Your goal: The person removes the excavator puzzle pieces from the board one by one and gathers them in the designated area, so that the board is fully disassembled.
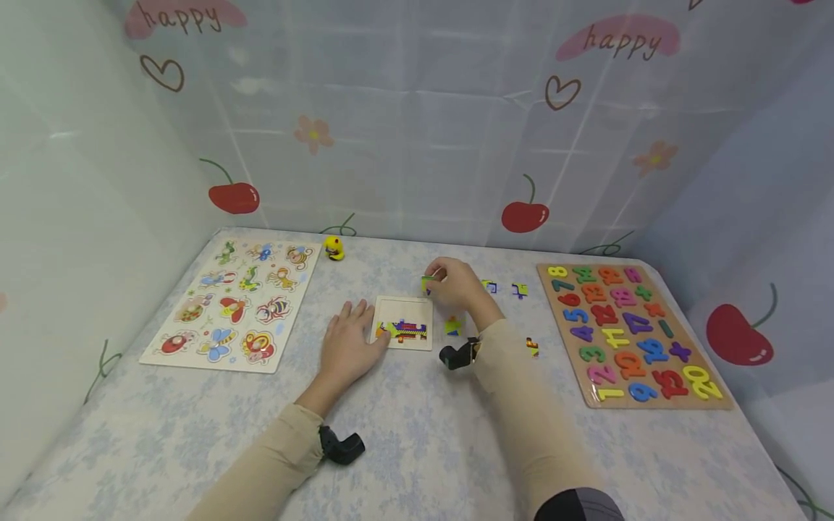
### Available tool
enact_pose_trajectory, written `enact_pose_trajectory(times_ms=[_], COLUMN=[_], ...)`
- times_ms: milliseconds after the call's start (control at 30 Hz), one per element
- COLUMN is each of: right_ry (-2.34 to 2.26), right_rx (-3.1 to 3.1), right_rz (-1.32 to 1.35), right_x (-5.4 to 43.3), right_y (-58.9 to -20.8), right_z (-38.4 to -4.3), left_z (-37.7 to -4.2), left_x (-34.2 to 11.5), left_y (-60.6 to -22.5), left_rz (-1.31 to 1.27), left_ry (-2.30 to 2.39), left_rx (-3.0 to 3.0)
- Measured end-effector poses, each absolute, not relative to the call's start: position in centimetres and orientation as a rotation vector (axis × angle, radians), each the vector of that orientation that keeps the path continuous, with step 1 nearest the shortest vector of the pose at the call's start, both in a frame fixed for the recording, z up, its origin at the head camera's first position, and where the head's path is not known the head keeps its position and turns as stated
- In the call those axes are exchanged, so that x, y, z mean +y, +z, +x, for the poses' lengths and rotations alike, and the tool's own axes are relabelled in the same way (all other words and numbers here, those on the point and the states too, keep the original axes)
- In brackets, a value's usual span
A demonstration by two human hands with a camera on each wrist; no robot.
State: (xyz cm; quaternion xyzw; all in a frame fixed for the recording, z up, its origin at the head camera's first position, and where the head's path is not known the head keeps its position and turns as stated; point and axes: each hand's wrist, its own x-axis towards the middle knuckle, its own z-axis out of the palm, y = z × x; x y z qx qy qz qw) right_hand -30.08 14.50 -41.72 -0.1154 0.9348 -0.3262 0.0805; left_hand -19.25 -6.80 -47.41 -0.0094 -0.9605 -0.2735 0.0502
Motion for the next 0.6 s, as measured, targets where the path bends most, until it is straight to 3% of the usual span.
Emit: enact_pose_trajectory(times_ms=[267, 600], right_ry=[-0.857, -0.665], right_rx=[2.826, 2.954], right_rz=[-0.095, -0.065], right_x=[17.5, 17.4], right_y=[-42.3, -42.9], right_z=[-31.3, -31.8], left_z=[-19.3, -19.3], left_x=[-6.9, -6.9], left_y=[-47.4, -47.7], left_rz=[-0.031, -0.04], left_ry=[-0.835, -0.828], left_rx=[-2.931, -2.934])
